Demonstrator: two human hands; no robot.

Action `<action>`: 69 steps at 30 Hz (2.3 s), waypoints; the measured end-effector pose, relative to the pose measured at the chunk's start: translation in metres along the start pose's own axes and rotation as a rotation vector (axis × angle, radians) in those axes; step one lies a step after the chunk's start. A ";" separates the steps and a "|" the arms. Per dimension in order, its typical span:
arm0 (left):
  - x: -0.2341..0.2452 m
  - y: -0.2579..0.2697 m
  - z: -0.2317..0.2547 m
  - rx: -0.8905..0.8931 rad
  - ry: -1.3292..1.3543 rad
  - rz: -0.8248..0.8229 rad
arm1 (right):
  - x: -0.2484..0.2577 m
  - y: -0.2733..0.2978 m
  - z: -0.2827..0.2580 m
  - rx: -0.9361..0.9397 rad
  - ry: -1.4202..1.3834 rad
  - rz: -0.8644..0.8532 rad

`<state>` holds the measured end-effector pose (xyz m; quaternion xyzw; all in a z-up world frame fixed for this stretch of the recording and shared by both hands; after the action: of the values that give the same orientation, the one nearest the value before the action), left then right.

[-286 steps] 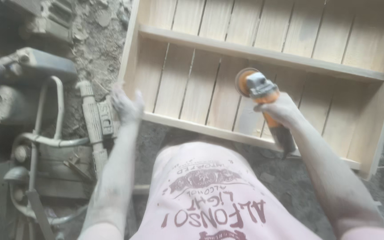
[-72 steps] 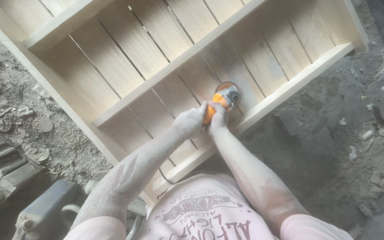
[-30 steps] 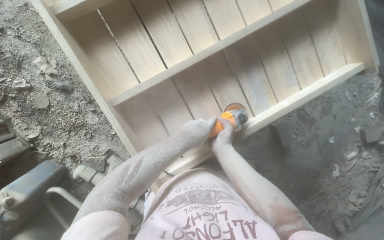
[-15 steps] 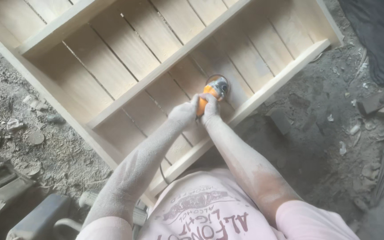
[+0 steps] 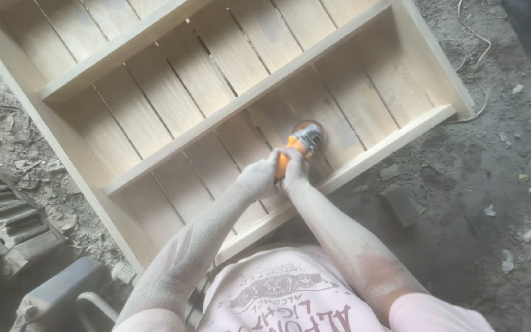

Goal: The person uses an orbital sander to smooth the surfaces of a wooden slatted structure, moving the tool across the top and side panels while standing in a workshop.

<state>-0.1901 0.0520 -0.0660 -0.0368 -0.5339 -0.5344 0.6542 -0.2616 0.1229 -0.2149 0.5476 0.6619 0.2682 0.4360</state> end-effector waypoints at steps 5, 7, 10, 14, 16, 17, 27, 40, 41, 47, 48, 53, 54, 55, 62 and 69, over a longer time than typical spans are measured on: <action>0.036 -0.026 -0.026 0.183 0.030 -0.001 | -0.072 -0.023 0.000 -0.031 0.150 -0.065; 0.045 -0.029 -0.032 0.215 0.053 -0.010 | -0.089 -0.024 0.000 -0.042 0.167 -0.110; 0.044 -0.024 -0.032 0.202 0.062 -0.018 | -0.084 -0.016 0.001 -0.058 0.168 -0.101; 0.019 -0.004 -0.028 0.116 -0.001 -0.058 | -0.039 0.012 0.015 -0.105 0.141 -0.013; 0.004 0.011 -0.020 0.023 -0.025 -0.053 | -0.020 0.025 0.018 -0.110 0.059 -0.020; -0.004 0.020 -0.020 0.010 -0.030 -0.070 | -0.011 0.033 0.023 -0.116 0.018 -0.023; -0.026 0.023 0.004 -0.236 -0.052 -0.096 | 0.044 0.034 0.019 0.014 -0.190 0.076; -0.019 0.065 -0.042 -0.264 -0.137 -0.134 | 0.032 0.068 0.089 -0.089 -0.185 0.036; -0.018 0.066 -0.049 -0.258 -0.151 -0.157 | 0.028 0.074 0.096 -0.118 -0.169 0.017; -0.014 0.058 -0.045 -0.293 -0.183 -0.210 | 0.024 0.082 0.094 -0.130 -0.204 0.039; -0.014 0.050 -0.038 -0.298 -0.193 -0.219 | 0.025 0.076 0.084 -0.090 -0.233 0.050; -0.020 0.012 0.002 -0.327 -0.133 -0.167 | 0.038 0.035 0.026 0.002 -0.251 0.050; -0.020 0.005 0.010 -0.346 -0.114 -0.140 | 0.038 0.027 0.018 0.022 -0.246 0.053; -0.020 0.000 0.017 -0.365 -0.096 -0.111 | 0.041 0.022 0.009 0.042 -0.244 0.053; -0.023 0.033 -0.008 -0.284 -0.156 -0.172 | 0.041 0.048 0.049 0.007 -0.258 0.095; -0.015 0.066 -0.039 -0.249 -0.192 -0.192 | 0.024 0.104 0.091 -0.232 -0.239 0.004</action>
<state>-0.1129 0.0658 -0.0593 -0.1170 -0.5247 -0.6504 0.5366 -0.1322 0.1616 -0.1785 0.5229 0.5687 0.2768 0.5714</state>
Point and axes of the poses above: each hand's wrist, its own y-axis away from the middle knuckle, its own x-axis out of the back of the hand, z = x × y, the point moved 9 cm from there along -y, towards the middle knuckle, and after that the axes turned 8 degrees about z, right-handed, at the moved point
